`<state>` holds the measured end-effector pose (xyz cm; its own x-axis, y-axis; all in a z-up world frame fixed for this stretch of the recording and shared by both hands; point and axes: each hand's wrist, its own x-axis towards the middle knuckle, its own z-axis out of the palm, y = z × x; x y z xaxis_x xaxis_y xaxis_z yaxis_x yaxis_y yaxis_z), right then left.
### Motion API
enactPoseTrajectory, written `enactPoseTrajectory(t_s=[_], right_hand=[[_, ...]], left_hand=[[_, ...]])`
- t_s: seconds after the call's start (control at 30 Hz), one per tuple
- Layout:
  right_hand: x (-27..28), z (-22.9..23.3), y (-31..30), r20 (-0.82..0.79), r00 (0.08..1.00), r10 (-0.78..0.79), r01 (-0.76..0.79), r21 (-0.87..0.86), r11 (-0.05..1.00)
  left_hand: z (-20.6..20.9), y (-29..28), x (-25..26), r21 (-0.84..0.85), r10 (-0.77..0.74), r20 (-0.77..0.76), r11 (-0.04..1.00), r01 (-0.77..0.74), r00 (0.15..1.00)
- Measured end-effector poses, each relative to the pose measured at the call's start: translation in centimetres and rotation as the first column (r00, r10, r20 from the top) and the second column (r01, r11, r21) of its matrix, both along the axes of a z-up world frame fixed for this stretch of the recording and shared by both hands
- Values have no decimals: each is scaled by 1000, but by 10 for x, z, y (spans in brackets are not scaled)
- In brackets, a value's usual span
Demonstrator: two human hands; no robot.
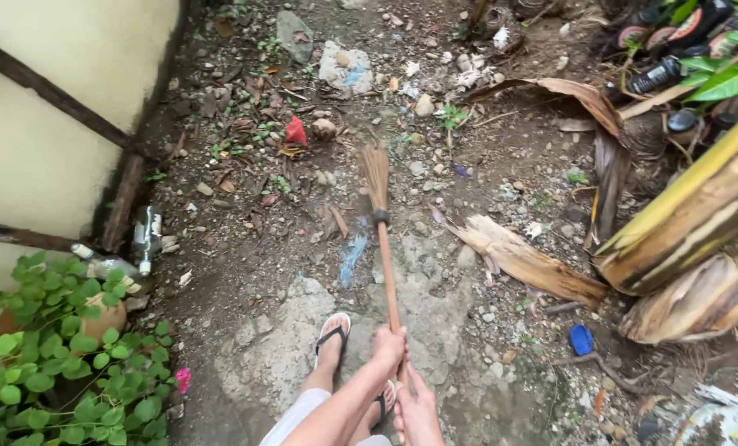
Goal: Sweeping dirt and organic debris from a concrete and dirt ground surface using a broom and dustpan.
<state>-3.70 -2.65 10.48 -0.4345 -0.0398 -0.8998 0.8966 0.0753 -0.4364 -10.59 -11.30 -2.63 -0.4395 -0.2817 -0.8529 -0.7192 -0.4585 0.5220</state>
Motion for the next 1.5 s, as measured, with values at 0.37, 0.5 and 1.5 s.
enactPoseTrajectory(t_s=[0.37, 0.5, 1.5], right_hand=[[8, 3, 2, 145, 982, 121, -118, -28, 993], [27, -17, 45, 22, 986, 163, -158, -163, 974], [78, 115, 95, -60, 986, 157, -162, -78, 984]], left_hand=[[25, -29, 31, -210, 103, 133, 975, -74, 986], [75, -10, 41, -142, 134, 31, 981, -129, 990], [66, 79, 103, -90, 10, -129, 996, -22, 992]])
